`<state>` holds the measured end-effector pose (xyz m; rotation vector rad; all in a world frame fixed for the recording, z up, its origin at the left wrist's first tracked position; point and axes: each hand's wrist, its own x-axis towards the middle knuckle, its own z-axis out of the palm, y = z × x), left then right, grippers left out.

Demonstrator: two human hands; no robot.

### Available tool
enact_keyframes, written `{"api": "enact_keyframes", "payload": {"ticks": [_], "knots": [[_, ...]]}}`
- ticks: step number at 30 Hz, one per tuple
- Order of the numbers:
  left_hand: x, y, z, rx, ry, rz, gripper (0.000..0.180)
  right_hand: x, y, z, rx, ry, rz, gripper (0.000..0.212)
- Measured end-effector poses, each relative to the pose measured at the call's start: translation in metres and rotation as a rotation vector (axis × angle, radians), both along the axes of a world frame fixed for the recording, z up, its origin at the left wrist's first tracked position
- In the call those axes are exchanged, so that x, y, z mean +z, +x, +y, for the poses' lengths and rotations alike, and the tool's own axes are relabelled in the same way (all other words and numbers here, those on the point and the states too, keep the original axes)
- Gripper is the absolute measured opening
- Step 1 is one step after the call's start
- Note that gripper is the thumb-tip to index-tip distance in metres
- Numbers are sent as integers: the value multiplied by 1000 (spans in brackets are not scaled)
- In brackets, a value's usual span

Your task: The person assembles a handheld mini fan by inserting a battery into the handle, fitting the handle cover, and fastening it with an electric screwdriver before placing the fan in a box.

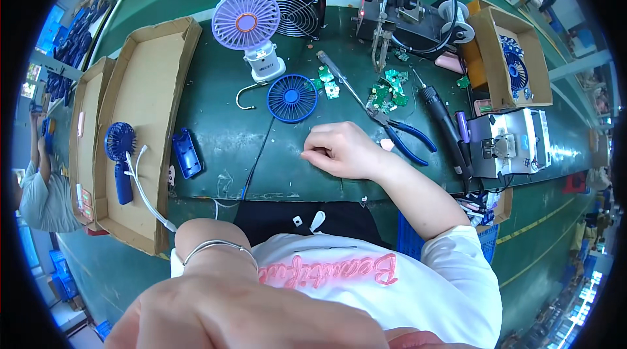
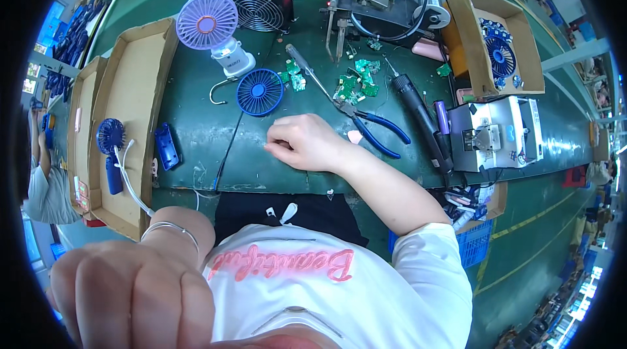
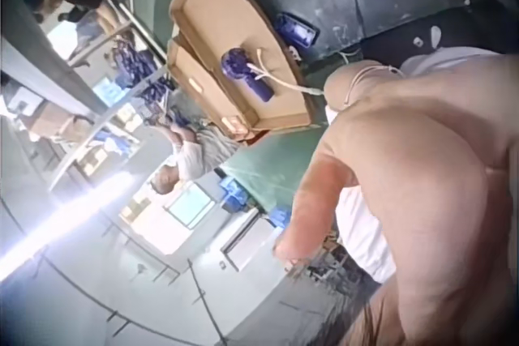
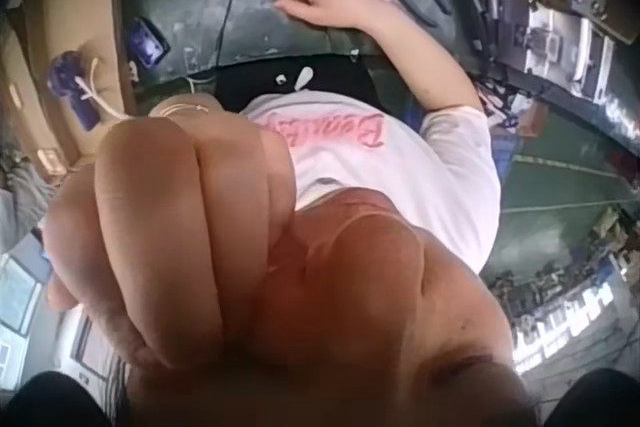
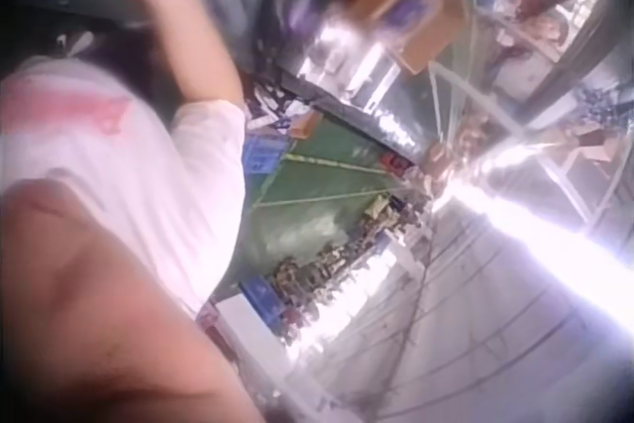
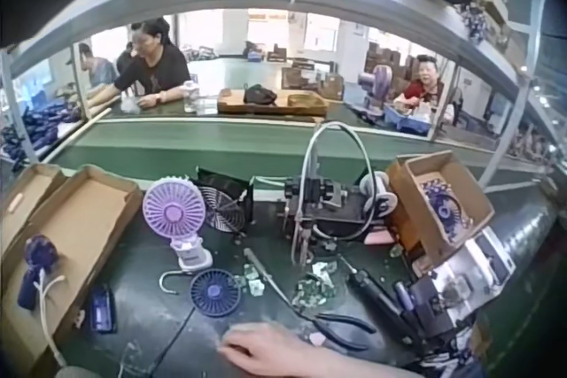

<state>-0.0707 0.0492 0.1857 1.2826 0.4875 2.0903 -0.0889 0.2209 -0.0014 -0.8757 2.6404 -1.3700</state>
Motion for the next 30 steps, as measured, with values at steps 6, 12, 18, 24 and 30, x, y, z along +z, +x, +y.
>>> {"api": "enact_keyframes", "payload": {"ticks": [6,12,18,24,30], "knots": [[-25,15,-38,424,-200,89,13,-6,0,-5,38,8,50,12],[-58,31,-131,1140,-788,-12,18,7,9,-6,-55,49,14,7],[-131,-6,-351,2095,-1736,433,49,12,12,-26,-67,27,18,8],[-156,-18,-366,1534,-2120,424,46,6,14,-26,-130,50,23,9],[-137,2,-308,2180,-1925,1008,38,7,15,-30,-165,74,-18,10]]}}
